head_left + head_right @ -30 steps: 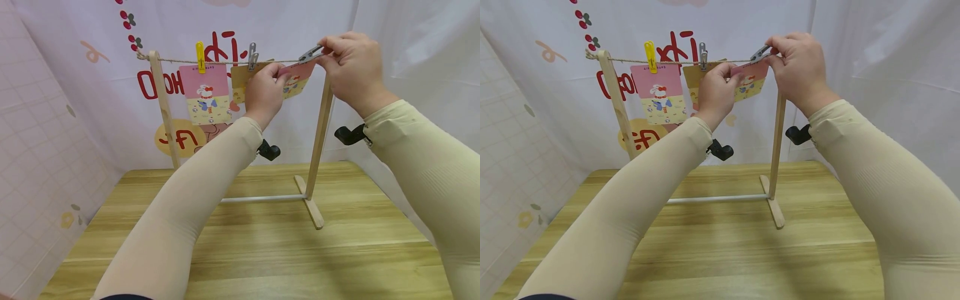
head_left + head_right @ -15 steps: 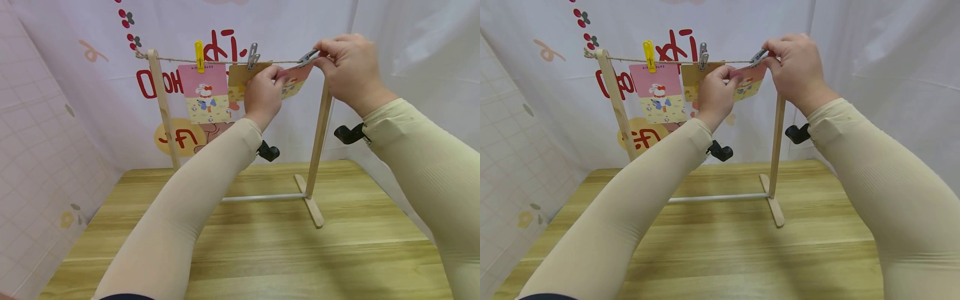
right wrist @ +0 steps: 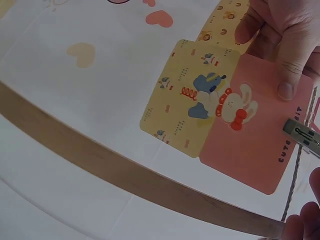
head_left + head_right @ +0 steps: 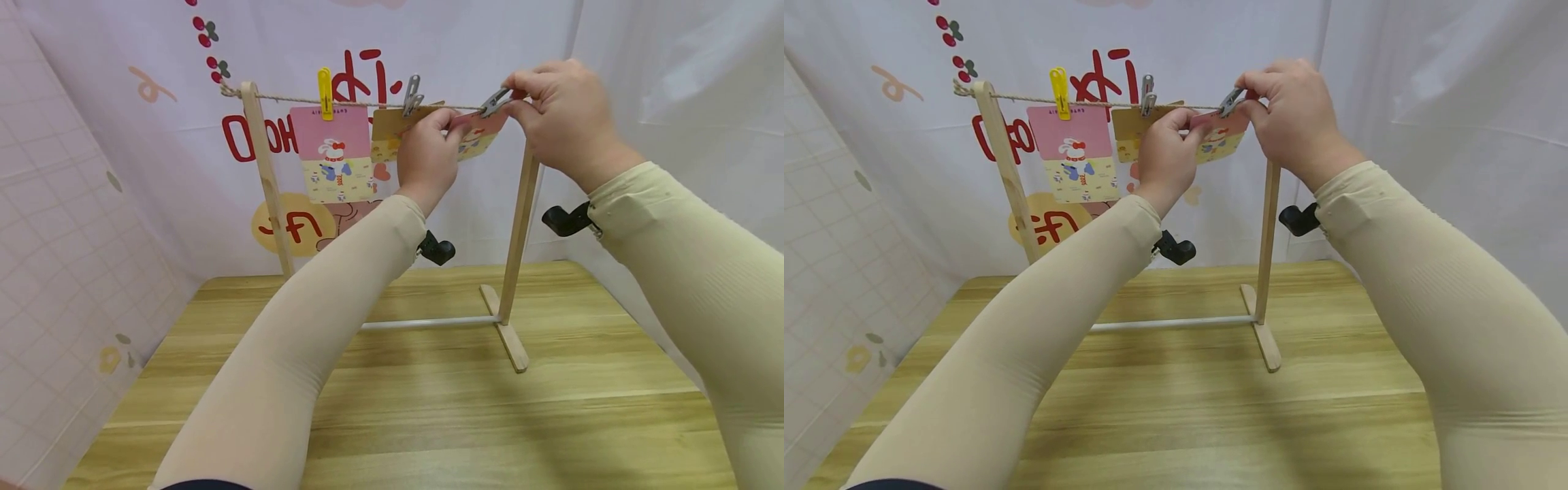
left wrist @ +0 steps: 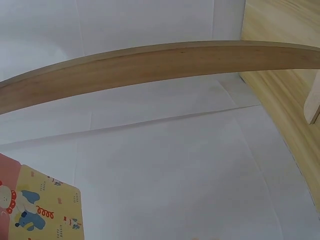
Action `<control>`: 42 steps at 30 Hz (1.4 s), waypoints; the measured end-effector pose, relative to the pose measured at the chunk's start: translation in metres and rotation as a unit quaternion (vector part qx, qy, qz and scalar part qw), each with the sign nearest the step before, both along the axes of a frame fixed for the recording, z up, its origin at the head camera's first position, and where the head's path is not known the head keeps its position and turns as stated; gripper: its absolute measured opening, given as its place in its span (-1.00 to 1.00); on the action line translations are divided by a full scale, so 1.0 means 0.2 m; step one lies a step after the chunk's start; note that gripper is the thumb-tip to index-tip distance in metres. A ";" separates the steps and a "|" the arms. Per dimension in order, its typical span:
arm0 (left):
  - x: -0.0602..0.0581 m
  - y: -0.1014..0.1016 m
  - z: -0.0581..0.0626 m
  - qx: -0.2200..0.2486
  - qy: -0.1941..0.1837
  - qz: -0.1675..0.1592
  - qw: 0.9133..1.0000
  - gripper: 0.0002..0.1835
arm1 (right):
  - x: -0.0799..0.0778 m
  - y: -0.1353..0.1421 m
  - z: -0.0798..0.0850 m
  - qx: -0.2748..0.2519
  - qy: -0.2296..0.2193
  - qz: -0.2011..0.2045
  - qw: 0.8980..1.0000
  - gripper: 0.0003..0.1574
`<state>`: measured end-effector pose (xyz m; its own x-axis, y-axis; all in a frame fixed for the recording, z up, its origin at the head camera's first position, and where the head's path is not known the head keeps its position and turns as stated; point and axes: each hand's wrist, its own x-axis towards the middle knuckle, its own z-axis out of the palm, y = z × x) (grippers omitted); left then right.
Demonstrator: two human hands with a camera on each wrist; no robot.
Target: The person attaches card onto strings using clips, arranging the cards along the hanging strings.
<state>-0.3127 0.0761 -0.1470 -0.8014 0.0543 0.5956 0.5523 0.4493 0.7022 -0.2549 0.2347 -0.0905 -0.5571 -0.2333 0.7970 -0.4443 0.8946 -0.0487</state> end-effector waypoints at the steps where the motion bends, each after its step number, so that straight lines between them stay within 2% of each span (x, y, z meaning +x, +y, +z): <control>1: 0.00 0.00 0.00 0.002 -0.001 -0.002 1.000 -0.75 | 0.00 0.00 0.00 -0.001 -0.003 0.001 1.000 -0.79; 15: 0.00 0.00 -0.02 0.021 -0.003 -0.016 1.000 -0.76 | 0.00 0.01 -0.02 -0.013 -0.021 -0.002 1.000 -0.75; 26: 0.01 0.00 -0.02 0.021 0.004 -0.013 1.000 -0.76 | 0.00 0.02 -0.04 -0.044 -0.026 0.016 0.999 -0.80; 42: 0.00 0.01 -0.02 0.027 0.002 -0.014 1.000 -0.74 | -0.01 0.02 -0.03 -0.016 -0.040 0.005 0.999 -0.67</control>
